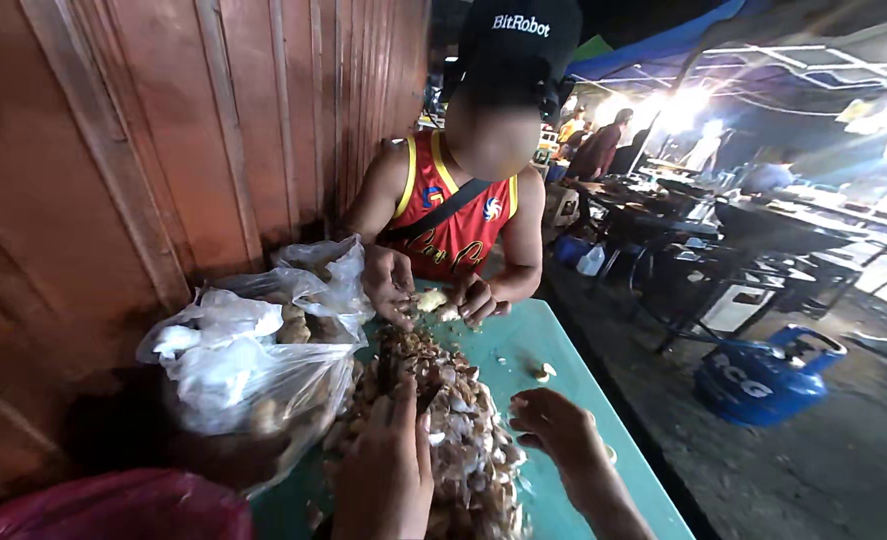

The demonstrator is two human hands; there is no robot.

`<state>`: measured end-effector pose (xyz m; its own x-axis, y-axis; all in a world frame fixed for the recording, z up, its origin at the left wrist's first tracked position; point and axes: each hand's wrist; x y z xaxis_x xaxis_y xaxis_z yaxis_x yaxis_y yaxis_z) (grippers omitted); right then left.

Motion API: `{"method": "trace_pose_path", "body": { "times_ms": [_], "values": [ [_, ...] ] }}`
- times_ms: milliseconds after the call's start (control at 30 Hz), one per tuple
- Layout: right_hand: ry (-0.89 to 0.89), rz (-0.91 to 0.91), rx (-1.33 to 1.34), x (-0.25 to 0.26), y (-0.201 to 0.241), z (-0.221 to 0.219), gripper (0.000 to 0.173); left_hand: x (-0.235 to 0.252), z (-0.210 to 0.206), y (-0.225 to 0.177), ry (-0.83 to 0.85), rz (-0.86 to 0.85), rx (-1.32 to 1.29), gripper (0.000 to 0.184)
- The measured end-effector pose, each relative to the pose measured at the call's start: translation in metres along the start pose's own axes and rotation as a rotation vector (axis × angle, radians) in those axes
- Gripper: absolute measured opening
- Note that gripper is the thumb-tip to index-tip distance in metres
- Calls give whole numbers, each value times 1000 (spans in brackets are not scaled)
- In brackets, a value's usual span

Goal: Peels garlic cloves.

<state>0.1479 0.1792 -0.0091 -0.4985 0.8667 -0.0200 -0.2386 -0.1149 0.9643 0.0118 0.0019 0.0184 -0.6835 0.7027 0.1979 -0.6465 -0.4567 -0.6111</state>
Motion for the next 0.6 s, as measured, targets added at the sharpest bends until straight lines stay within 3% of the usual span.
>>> {"method": "trace_pose_path", "body": {
  "times_ms": [100,200,400,600],
  "values": [
    [32,-140,458,-6,-5,0,13,-1,0,1,27,0,9,47],
    [75,-181,678,-14,-8,-2,18,-4,2,-4,71,-1,-5,48],
    [267,-179,625,-44,1,-28,32,-6,7,-18,347,32,-10,55],
    [225,-18,476,-62,13,-45,30,-9,9,-20,316,-39,-111,38]
  ]
}}
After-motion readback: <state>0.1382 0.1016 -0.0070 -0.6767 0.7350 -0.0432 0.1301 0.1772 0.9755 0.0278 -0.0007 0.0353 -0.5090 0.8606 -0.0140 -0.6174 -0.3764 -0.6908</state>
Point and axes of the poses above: each hand's wrist, its own x-axis towards the middle knuckle, its own z-axis out of the back of the hand, y = z × x
